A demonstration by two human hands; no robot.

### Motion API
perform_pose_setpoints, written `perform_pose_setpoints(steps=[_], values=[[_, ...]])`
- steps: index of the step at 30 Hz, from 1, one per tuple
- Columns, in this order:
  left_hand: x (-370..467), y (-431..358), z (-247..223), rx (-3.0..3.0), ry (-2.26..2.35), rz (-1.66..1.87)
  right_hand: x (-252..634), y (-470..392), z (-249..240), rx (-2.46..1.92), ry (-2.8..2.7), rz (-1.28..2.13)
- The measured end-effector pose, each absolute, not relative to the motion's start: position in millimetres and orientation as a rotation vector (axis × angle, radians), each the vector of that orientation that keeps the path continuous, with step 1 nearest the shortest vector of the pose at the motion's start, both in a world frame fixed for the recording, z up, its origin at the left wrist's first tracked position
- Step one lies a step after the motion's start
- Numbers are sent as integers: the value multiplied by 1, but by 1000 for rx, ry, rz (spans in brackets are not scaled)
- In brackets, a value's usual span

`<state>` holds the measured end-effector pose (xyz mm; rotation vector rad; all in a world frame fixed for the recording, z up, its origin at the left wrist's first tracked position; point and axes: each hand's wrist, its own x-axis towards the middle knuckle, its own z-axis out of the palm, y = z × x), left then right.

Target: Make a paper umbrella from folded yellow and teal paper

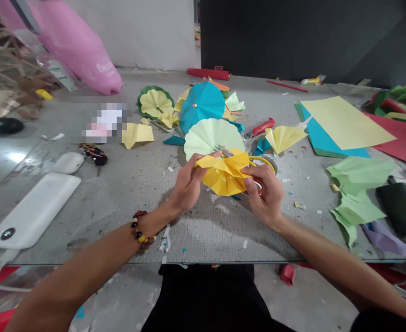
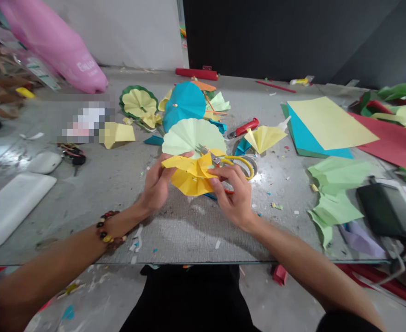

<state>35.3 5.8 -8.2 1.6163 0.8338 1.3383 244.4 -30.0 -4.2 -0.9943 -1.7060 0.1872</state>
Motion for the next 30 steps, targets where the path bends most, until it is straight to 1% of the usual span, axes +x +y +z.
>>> perform_pose_setpoints(steps=[8,14,17,22,30], values=[[35,8,-13,1620,951,1344,245,-32,-1,-1021,-1713,182],[35,10,-14,1626,795,1377,243,-34,2,-1013,-1828,209],[33,11,-14,1811,794,1398,242,-35,1,-1022,-1863,215],[30,8,-8,2207,810,1319,241,-33,-2,-991,-1864,207],[31,6,-9,2224,787,1292,241,-33,0,-971,-1928,221]])
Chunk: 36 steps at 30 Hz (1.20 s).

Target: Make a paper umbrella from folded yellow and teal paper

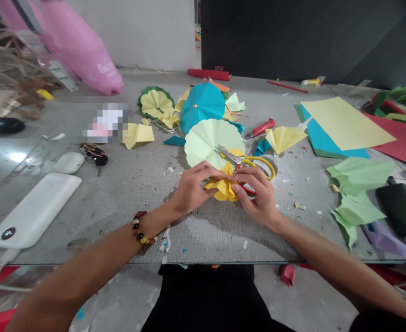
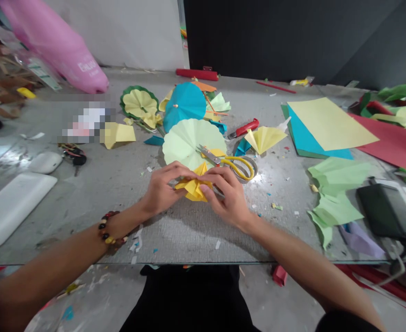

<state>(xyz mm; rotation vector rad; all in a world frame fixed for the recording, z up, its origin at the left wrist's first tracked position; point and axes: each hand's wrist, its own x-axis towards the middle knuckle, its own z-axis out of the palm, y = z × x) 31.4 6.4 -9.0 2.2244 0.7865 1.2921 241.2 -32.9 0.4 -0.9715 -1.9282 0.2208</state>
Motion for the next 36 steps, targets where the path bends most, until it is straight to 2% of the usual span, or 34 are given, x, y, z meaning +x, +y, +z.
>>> perform_pose_setpoints(steps=[17,28,36], values=[[31,6,-9,2257,811,1235,240,-33,-2,-891,-1878,186],[30,8,-9,2462,780,1337,242,-31,-4,-943,-1677,174],[32,4,-13,2094,795,1469,242,-29,-6,-1039,-1445,193]])
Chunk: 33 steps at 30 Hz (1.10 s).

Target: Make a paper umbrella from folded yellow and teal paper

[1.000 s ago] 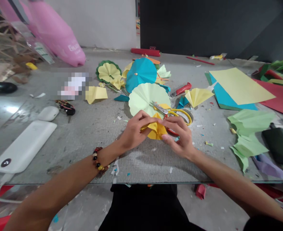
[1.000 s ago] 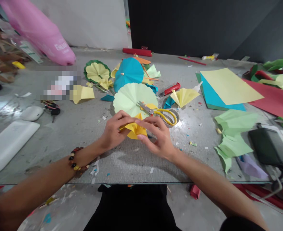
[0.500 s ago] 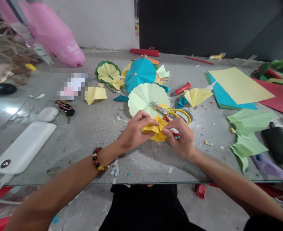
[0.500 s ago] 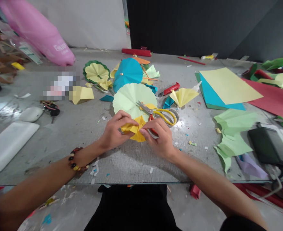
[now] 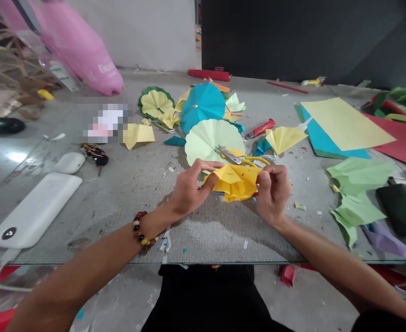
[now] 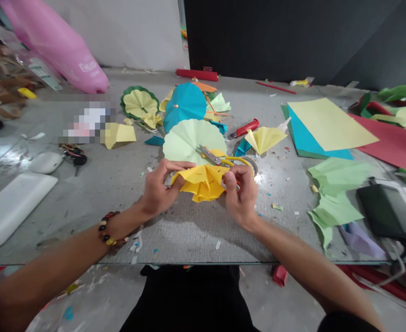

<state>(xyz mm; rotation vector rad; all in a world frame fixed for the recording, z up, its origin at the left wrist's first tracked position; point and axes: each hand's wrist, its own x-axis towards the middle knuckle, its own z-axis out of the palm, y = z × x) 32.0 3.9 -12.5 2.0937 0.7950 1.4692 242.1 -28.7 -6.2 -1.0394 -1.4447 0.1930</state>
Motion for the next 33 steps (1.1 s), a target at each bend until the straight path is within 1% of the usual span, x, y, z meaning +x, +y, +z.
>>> perform_pose_setpoints(steps=[6,12,17,22,28,33], values=[[33,7,-20,1776,908,1501,239,-27,0,-1074,-1336,167],[36,17,-16,1662,1023,1669,239,-27,-2,-1083,-1299,206],[35,14,-17,1643,802,1633,242,-29,-4,-1006,-1468,368],[34,6,-21,1863,724,1643,246,-31,-5,-917,-1554,484],[30,4,-12,2485,583,1417,246,-32,-6,-1026,-1601,539],[30,3,-8,2564,548,1326,244,-33,-5,-1075,-1660,477]])
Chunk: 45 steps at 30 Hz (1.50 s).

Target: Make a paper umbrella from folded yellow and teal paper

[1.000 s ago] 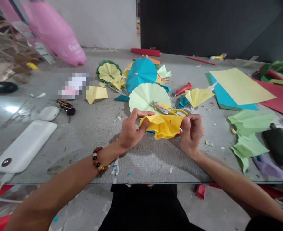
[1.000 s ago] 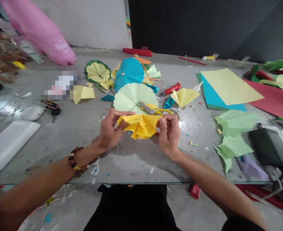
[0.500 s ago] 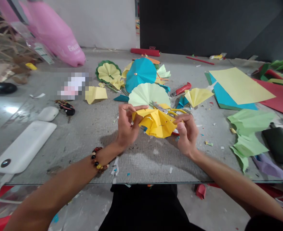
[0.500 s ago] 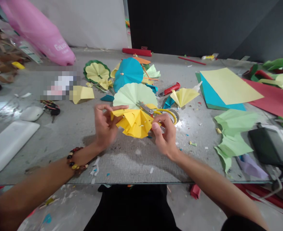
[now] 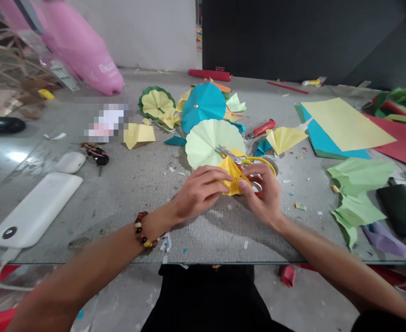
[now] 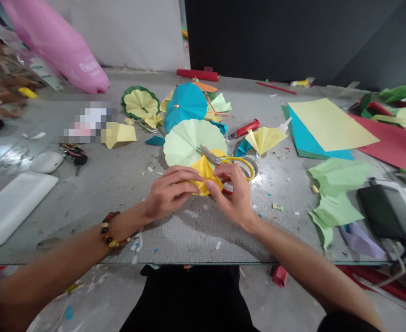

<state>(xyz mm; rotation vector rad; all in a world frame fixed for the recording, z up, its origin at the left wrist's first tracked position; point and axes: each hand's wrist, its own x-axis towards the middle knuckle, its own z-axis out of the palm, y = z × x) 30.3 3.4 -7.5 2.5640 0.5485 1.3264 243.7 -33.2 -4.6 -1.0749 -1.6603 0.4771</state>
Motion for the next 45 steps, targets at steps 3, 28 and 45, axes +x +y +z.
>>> perform_pose_setpoints(steps=[3,28,45], values=[[32,4,-8,2569,591,1295,243,-33,-4,-1075,-1702,432],[35,0,-10,2391,699,1424,241,-33,0,-956,-1864,140],[38,3,-17,1798,821,1747,247,-27,-8,-1026,-1733,420]])
